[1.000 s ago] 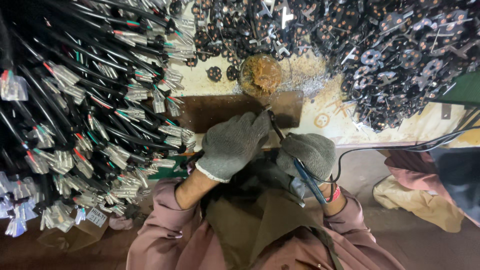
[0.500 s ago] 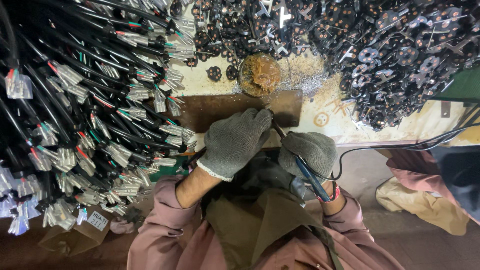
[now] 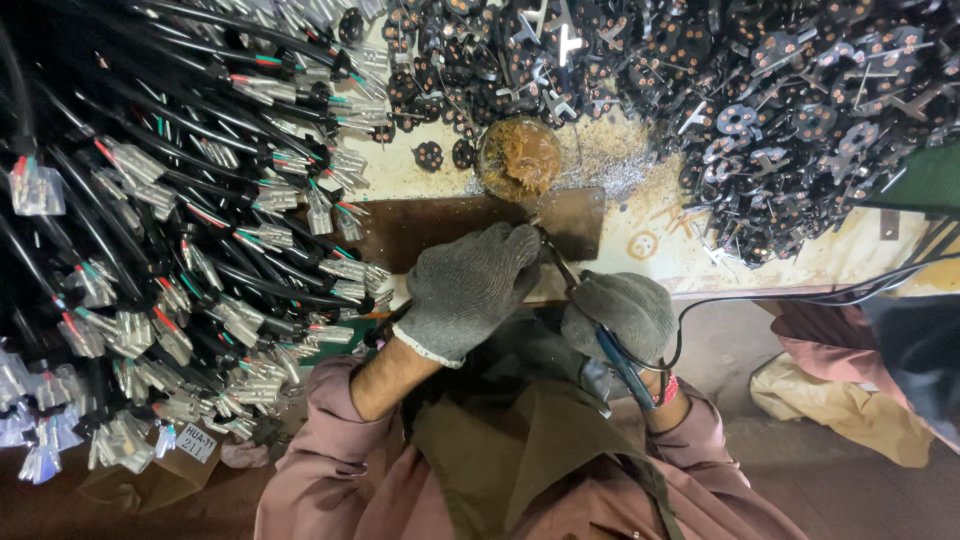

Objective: The person, wearing gloves, solders electrical wire connections at a workbench using a soldering iron, dipping the wire into a flux container and holding the soldering iron to the joint, working through a pile of wire harnesses one at a time.

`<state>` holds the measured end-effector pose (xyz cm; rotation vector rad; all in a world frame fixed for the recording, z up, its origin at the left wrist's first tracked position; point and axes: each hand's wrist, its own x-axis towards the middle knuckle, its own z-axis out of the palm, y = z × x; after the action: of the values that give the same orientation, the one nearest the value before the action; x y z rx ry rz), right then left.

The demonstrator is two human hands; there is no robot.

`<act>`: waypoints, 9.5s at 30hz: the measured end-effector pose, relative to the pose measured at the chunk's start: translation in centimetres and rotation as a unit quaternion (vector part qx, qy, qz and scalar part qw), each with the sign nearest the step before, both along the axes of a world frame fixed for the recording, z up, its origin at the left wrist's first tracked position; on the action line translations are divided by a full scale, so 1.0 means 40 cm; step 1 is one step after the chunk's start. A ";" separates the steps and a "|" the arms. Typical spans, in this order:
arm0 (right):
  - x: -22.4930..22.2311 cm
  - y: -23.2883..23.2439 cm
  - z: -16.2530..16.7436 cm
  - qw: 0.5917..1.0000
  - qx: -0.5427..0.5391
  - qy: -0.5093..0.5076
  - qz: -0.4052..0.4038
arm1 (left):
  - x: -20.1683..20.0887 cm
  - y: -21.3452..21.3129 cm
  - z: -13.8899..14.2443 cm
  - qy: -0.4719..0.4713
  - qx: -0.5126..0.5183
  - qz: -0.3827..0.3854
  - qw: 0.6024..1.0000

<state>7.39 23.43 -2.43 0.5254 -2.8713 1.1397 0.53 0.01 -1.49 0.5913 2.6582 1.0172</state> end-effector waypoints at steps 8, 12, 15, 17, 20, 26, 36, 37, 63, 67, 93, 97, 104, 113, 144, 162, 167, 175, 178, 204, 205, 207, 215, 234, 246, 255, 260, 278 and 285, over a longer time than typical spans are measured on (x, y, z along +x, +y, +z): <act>-0.068 -0.033 0.067 0.998 -0.021 -0.004 0.055 | -0.009 -0.002 0.008 -0.013 0.008 -0.012 1.000; -0.078 -0.044 0.074 0.997 -0.047 -0.009 0.062 | -0.003 -0.002 0.001 -0.008 0.024 0.001 1.000; -0.069 -0.047 0.064 0.995 -0.095 -0.005 0.036 | 0.003 -0.002 -0.005 -0.007 0.002 -0.009 1.000; -0.062 -0.047 0.056 0.997 -0.073 0.003 0.027 | 0.004 0.000 -0.005 -0.005 0.005 -0.005 1.000; -0.058 -0.046 0.045 0.996 -0.084 0.021 0.018 | 0.000 0.003 -0.003 0.006 0.003 0.008 1.000; -0.049 -0.031 0.036 0.999 -0.047 -0.005 0.019 | -0.003 0.005 -0.001 -0.002 0.018 0.016 1.000; -0.050 -0.037 0.038 1.000 -0.007 -0.023 -0.013 | -0.001 0.001 -0.007 -0.003 0.021 0.009 1.000; -0.048 -0.036 0.034 0.999 -0.013 -0.032 -0.029 | -0.002 0.001 -0.006 -0.011 0.018 0.007 1.000; 0.046 0.003 0.016 0.948 -0.262 -0.045 -0.174 | -0.010 0.021 0.035 -0.043 0.055 0.071 0.995; -0.009 -0.047 0.044 0.892 -0.376 -0.123 -0.219 | -0.011 0.025 0.028 -0.060 0.056 0.057 0.995; -0.049 -0.102 0.100 0.939 -0.104 -0.238 -0.225 | 0.000 0.000 0.111 -0.266 0.236 0.116 0.927; -0.067 -0.100 0.107 0.992 0.041 -0.059 -0.099 | 0.022 -0.029 0.104 -0.110 0.246 0.058 0.961; -0.039 -0.132 0.079 0.976 0.014 -0.132 -0.172 | 0.077 -0.007 0.050 -0.270 0.366 0.167 0.875; -0.088 -0.094 0.090 0.989 0.097 -0.097 -0.058 | 0.063 -0.035 0.042 -0.158 0.314 0.099 0.931; -0.124 -0.118 0.104 0.996 -0.006 -0.036 -0.086 | 0.052 -0.018 0.014 -0.171 0.302 0.120 0.930; -0.095 -0.098 0.041 0.942 -0.174 -0.053 -0.280 | -0.119 -0.057 0.081 0.098 0.080 0.202 0.971; -0.129 -0.099 0.076 0.972 -0.071 -0.005 -0.225 | -0.191 -0.017 0.158 0.141 0.005 0.204 0.969; -0.117 -0.100 0.087 0.983 -0.057 -0.100 -0.144 | -0.028 -0.065 0.131 -0.221 0.250 0.146 0.931; -0.105 -0.071 0.062 0.995 -0.007 -0.070 -0.065 | 0.008 -0.044 0.059 -0.351 0.273 0.092 0.891; -0.134 -0.137 0.114 0.978 0.010 -0.146 -0.151 | 0.003 -0.017 0.055 -0.066 0.187 0.097 0.975; -0.133 -0.142 0.110 0.975 0.016 -0.150 -0.165 | 0.005 -0.013 0.049 -0.065 0.178 0.101 0.977; -0.131 -0.145 0.105 0.979 0.022 -0.118 -0.163 | 0.009 -0.004 0.042 -0.044 0.175 0.112 0.977; -0.130 -0.110 0.107 0.994 -0.031 -0.076 -0.065 | 0.011 -0.013 0.072 -0.078 0.259 0.116 0.956; -0.162 -0.140 0.129 0.981 0.050 -0.153 -0.108 | -0.036 -0.012 0.057 -0.015 0.069 0.037 0.997; -0.035 -0.024 0.049 0.997 -0.034 -0.056 -0.051 | -0.040 -0.004 0.056 -0.026 0.070 0.056 0.996; -0.039 -0.011 0.032 0.995 -0.090 -0.037 0.031 | -0.022 0.014 0.042 -0.026 0.041 0.088 0.995; -0.043 0.004 0.030 0.996 -0.063 -0.039 0.046 | -0.017 0.005 0.039 -0.021 0.067 0.058 0.996; -0.035 -0.017 0.010 0.999 -0.044 -0.004 -0.020 | -0.025 0.006 0.039 -0.005 0.061 0.070 0.996; -0.028 -0.015 0.010 0.999 -0.042 -0.001 -0.017 | -0.025 0.002 0.036 0.007 0.078 0.067 0.995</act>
<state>6.27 22.83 -2.02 0.4697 -2.8067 1.2508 -0.46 0.07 -0.06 0.4552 2.6772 1.2721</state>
